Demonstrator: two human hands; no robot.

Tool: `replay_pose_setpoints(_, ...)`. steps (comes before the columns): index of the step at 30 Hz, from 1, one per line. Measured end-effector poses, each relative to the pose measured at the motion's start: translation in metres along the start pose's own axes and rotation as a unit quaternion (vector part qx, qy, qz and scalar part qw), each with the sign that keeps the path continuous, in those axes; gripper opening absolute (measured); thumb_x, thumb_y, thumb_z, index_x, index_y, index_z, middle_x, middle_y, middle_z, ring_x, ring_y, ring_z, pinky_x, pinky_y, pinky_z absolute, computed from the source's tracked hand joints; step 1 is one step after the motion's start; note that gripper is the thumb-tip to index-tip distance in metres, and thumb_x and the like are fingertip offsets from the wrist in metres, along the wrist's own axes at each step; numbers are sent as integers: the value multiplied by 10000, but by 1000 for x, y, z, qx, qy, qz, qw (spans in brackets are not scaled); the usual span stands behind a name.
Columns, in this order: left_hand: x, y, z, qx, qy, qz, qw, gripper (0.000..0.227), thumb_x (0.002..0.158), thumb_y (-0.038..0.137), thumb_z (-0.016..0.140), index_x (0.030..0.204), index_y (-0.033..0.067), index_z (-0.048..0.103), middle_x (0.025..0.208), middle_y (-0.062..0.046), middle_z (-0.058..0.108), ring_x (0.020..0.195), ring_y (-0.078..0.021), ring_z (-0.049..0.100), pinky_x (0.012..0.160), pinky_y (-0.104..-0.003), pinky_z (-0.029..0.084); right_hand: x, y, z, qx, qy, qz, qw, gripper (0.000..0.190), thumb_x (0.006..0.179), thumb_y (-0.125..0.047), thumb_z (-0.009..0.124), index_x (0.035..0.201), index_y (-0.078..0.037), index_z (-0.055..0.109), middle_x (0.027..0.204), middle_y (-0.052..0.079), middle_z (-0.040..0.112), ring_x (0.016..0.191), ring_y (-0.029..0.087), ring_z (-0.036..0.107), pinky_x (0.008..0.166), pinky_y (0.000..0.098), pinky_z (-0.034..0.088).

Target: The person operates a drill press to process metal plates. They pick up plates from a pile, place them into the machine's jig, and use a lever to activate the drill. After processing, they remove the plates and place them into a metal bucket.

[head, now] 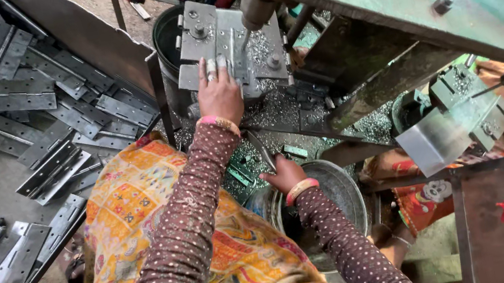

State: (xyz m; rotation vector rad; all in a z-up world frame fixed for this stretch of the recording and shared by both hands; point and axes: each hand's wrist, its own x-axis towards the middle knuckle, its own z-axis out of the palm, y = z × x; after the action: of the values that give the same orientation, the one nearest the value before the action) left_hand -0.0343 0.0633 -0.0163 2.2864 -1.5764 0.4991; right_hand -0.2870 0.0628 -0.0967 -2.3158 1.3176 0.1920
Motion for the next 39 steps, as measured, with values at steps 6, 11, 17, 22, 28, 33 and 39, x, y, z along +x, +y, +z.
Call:
replay_pose_setpoints(6,36,5,12,-50,-119,-14,992,320,1036,209,515,1173,21,735,1476,-215,533,1461,-374,442,1292,-515,122,17,-17,-57,-69,-39,15,997,610,835,-565,765,1069,-14,645,846,165,727,749,325,720,711,463,565)
replay_pose_setpoints(11,41,7,28,14,-84,6,996,387,934,249,512,1131,-4,728,1439,-213,522,1356,-360,487,1205,-521,107,-2,3,13,1,14,10,1000,504,905,-471,713,1097,-16,613,823,207,727,741,362,723,690,479,575)
replay_pose_setpoints(17,21,3,11,-15,-75,15,997,356,990,217,496,1165,30,743,1466,-197,543,1367,-327,532,1255,-516,66,1,-4,-8,-3,-3,0,1000,567,830,-512,764,1008,5,612,843,223,725,762,385,721,722,495,561)
replay_pose_setpoints(22,54,-6,11,-39,-209,-8,977,349,1015,214,452,1126,101,762,1529,-145,498,1272,-252,598,1263,-527,-10,21,-22,-68,-99,-9,-49,994,646,818,-589,780,983,19,635,909,238,707,833,418,696,760,513,541)
replay_pose_setpoints(28,63,-13,41,-20,-82,4,996,342,964,209,476,1070,94,781,1469,-150,542,1089,-225,710,1242,-501,3,-7,12,26,25,118,-75,990,505,885,-498,734,1024,-17,663,868,242,711,829,450,690,738,514,537)
replay_pose_setpoints(33,60,-6,37,-137,-132,-94,977,188,908,183,615,937,143,797,1146,-114,719,1117,-281,688,972,-471,404,4,40,43,36,87,7,996,554,864,-549,752,969,-11,677,853,258,716,801,439,720,734,504,556)
replay_pose_setpoints(39,-20,-55,-19,-174,110,8,979,206,853,287,641,911,115,739,898,-67,681,957,-271,672,1101,-507,357,11,25,-19,-26,98,-113,988,568,864,-520,796,1025,6,658,872,283,695,794,484,670,682,522,517)
